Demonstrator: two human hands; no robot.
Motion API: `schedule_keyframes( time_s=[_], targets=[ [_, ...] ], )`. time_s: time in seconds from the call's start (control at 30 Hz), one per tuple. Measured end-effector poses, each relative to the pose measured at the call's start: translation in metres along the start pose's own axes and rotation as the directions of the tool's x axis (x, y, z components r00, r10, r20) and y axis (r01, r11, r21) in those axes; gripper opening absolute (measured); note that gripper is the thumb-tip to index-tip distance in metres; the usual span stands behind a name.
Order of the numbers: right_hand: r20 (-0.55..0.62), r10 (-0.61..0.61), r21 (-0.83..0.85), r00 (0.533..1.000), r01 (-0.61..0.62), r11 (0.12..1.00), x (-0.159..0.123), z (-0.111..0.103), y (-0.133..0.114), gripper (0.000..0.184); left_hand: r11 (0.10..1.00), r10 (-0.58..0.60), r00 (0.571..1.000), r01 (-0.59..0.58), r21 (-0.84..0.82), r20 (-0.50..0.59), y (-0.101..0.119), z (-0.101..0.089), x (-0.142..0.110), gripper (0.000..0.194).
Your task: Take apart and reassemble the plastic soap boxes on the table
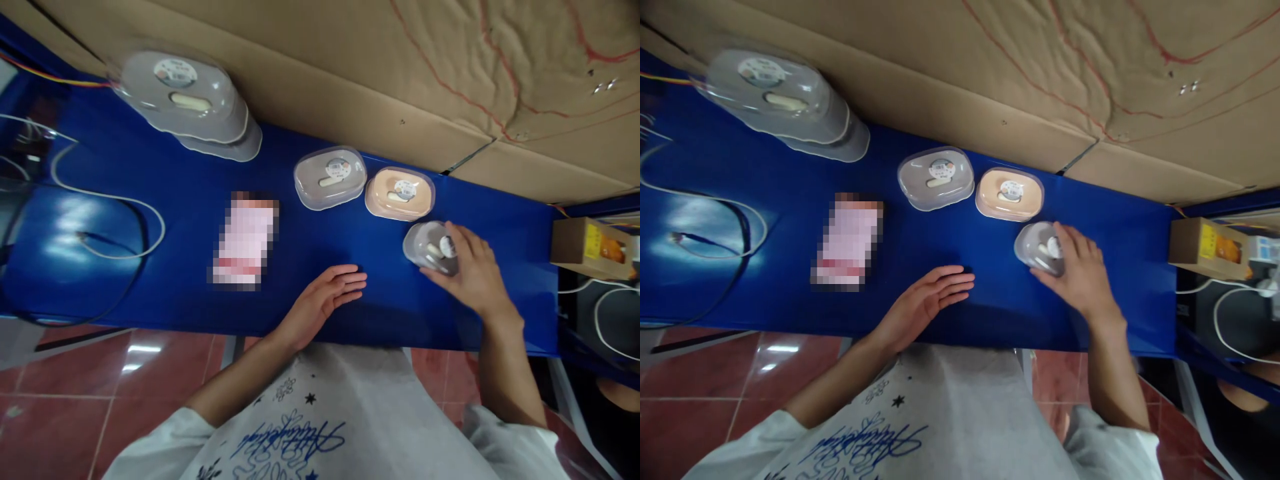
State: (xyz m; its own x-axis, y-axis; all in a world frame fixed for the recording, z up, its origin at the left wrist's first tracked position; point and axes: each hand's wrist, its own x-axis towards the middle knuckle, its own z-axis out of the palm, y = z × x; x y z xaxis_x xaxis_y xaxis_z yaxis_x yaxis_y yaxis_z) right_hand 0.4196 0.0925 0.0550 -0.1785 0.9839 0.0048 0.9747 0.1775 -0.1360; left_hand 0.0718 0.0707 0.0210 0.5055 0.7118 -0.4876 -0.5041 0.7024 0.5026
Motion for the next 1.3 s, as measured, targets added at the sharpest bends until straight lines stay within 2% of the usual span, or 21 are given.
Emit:
schedule_keyframes(
  time_s=[0.07,0.17,0.23,0.3,0.43,0.57,0.77,0.87,0.93,1.0,1.07,1.13,1.17,1.3],
  targets=[
    [0.004,-0.046,0.073,0.999,0.045,0.996,-0.007,0.005,-0.043,0.097,0.996,-0.054,0.997,0.058,-0.066,0.051,-0.005,0.002,0.002,0.044],
    [0.000,-0.104,0.349,0.995,0.098,0.932,-0.013,0.010,-0.104,0.101,0.985,-0.075,0.993,0.088,-0.150,0.092,-0.011,0.004,0.001,0.058],
    [0.037,-0.159,0.472,0.987,0.123,0.873,-0.012,0.011,-0.131,0.107,0.972,-0.072,0.993,0.091,-0.217,0.091,-0.012,0.002,-0.002,0.067],
    [0.063,-0.224,0.528,0.973,0.158,0.834,-0.006,0.013,-0.143,0.110,0.956,-0.073,0.995,0.091,-0.280,0.073,-0.010,-0.002,-0.007,0.070],
    [0.024,-0.269,0.526,0.963,0.217,0.823,0.015,0.019,-0.136,0.098,0.937,-0.060,0.998,0.053,-0.344,-0.012,0.000,-0.013,-0.022,0.067],
    [-0.014,-0.187,0.367,0.982,0.179,0.913,0.038,0.032,-0.119,0.088,0.929,-0.050,0.994,0.009,-0.369,-0.102,0.005,-0.022,-0.035,0.061],
    [-0.093,-0.135,0.151,0.986,0.148,0.978,0.069,0.058,-0.107,0.077,0.929,-0.057,0.988,0.000,-0.371,-0.142,0.003,-0.029,-0.044,0.060],
    [-0.124,-0.132,0.100,0.984,0.144,0.984,0.073,0.057,-0.107,0.081,0.932,-0.054,0.989,0.000,-0.363,-0.140,0.003,-0.029,-0.042,0.060],
    [-0.137,-0.151,0.127,0.979,0.168,0.978,0.066,0.048,-0.113,0.083,0.937,-0.047,0.991,0.000,-0.349,-0.126,0.004,-0.027,-0.040,0.061],
    [-0.086,-0.261,0.235,0.962,0.274,0.933,0.051,0.036,-0.124,0.088,0.944,-0.045,0.994,0.008,-0.331,-0.102,0.004,-0.024,-0.037,0.063],
    [0.017,-0.448,0.371,0.894,0.410,0.833,0.034,0.026,-0.140,0.096,0.949,-0.061,0.995,0.032,-0.313,-0.083,0.004,-0.022,-0.035,0.065],
    [0.065,-0.545,0.443,0.836,0.465,0.766,0.018,0.023,-0.154,0.095,0.952,-0.084,0.992,0.054,-0.300,-0.089,0.003,-0.020,-0.033,0.068],
    [0.059,-0.547,0.470,0.835,0.460,0.754,0.012,0.023,-0.159,0.092,0.955,-0.088,0.991,0.057,-0.292,-0.096,0.003,-0.019,-0.033,0.069],
    [-0.002,-0.436,0.623,0.900,0.343,0.703,0.002,0.032,-0.160,0.084,0.978,-0.036,0.995,0.015,-0.209,-0.097,-0.002,-0.019,-0.032,0.075]
  ],
)
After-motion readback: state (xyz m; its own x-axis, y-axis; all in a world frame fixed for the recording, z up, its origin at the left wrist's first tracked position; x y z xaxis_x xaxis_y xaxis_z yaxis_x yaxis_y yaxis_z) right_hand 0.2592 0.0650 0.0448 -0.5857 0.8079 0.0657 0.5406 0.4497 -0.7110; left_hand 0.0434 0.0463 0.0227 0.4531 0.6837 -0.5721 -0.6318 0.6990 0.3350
